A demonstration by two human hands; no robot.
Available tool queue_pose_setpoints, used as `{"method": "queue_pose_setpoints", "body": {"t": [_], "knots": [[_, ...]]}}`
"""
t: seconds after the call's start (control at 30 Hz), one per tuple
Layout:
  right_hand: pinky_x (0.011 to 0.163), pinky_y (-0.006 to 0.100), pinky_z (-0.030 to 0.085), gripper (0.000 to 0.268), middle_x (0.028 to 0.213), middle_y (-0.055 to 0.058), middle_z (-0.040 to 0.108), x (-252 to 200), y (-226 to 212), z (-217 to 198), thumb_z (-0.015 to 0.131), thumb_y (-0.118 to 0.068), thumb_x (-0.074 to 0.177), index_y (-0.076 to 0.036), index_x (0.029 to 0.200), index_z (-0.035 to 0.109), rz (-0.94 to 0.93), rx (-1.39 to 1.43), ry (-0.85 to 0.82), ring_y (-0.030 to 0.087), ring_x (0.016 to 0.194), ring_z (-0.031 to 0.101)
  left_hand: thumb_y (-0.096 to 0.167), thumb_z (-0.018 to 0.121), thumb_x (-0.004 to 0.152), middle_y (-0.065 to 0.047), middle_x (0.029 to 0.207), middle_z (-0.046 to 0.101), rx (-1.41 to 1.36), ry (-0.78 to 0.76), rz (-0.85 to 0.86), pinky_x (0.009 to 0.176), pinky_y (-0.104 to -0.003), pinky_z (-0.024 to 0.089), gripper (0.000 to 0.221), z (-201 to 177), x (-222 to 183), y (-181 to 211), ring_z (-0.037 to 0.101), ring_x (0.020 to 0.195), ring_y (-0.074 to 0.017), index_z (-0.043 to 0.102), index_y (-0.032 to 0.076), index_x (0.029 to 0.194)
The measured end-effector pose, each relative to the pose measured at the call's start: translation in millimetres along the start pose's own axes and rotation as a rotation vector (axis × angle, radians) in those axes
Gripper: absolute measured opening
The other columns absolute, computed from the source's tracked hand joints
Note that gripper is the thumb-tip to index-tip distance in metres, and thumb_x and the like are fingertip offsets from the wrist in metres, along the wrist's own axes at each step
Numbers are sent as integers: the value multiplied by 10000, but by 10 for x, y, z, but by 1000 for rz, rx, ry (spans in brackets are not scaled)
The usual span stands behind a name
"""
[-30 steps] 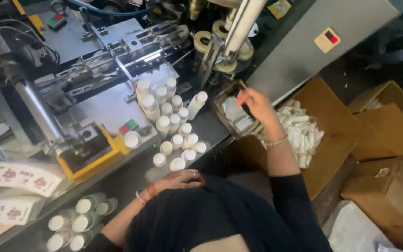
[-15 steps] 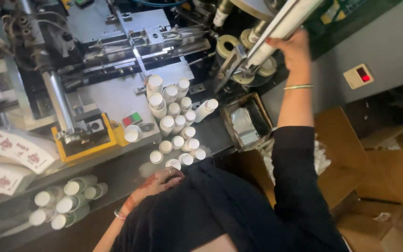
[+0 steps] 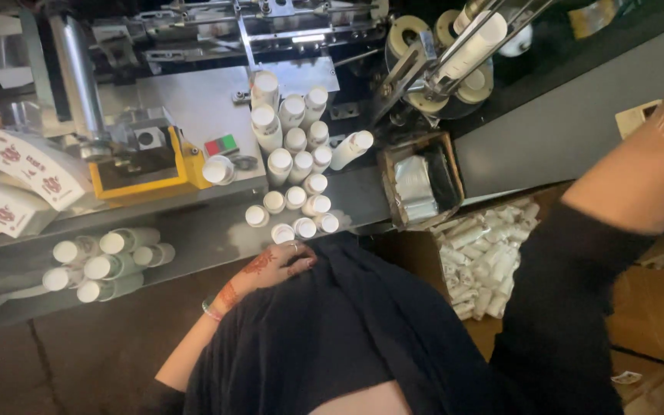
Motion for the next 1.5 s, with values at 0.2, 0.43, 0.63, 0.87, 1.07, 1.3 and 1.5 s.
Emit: {"method": "queue_pose_setpoints", "body": {"t": [0.2, 0.43, 0.63, 0.87, 1.07, 1.3, 1.5], "knots": [[963, 360, 659, 245, 1175, 132, 720, -796, 606, -341, 732, 18, 1021, 43, 1237, 621, -31, -183, 15, 238, 1137, 749, 310, 611, 999, -110, 1043, 732, -25, -14, 24, 861, -382, 551, 292, 71, 123, 6, 702, 977, -256, 719, 58, 1099], [959, 338, 584, 558, 1282, 123, 696, -2208, 2923, -745, 780, -44, 827, 5, 1347, 581, 543, -136, -352, 205, 1147, 682, 344, 627, 971, -106, 1014, 735, 13, -100, -142, 840, -377, 568, 305, 84, 331, 178, 728, 933, -248, 730, 77, 1076], [872, 417, 562, 589, 1165, 176, 728, -2482, 3458, -187, 876, -194, 714, -27, 1241, 671, 674, -413, -579, 307, 1044, 700, 358, 618, 987, -120, 1045, 739, 67, -75, -2, 872, -408, 552, 325, 99, 402, 292, 708, 1009, -292, 735, 62, 1052], [875, 468, 545, 495, 1089, 204, 728, -1736, 3490, 926, 882, -344, 726, -53, 1095, 729, 405, -711, -585, 378, 1014, 697, 369, 612, 987, -121, 1061, 729, 76, -78, -91, 888, -405, 545, 334, 100, 302, 272, 702, 1024, -290, 729, 70, 1077], [924, 490, 496, 512, 1165, 202, 672, -1179, 3192, 1481, 902, -284, 766, -10, 1150, 703, -18, -694, -357, 429, 1103, 596, 361, 601, 988, -119, 1071, 724, 99, 2, -133, 907, -398, 537, 326, 54, 76, 110, 691, 1040, -284, 724, 85, 1110], [1027, 476, 467, 451, 1242, 182, 627, -1101, 2949, 1662, 871, -68, 763, 0, 1178, 708, -246, -609, -332, 407, 1213, 513, 341, 595, 995, -124, 1077, 728, 62, 87, -96, 908, -398, 540, 317, -26, 4, 124, 696, 1037, -289, 721, 68, 1095], [1044, 484, 458, 430, 1282, 173, 584, -1079, 2814, 1700, 823, 6, 724, -76, 1143, 778, -326, -713, -440, 400, 1243, 469, 332, 599, 991, -131, 1048, 719, 84, 45, -106, 907, -403, 538, 306, -21, 98, 115, 693, 1021, -291, 729, 79, 1106]]}}
Point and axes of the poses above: each hand's wrist, its own x-axis towards the middle knuckle, its own z-axis out of the palm, y = z × x, the point moved 6 cm from there along x, towards the middle knuckle
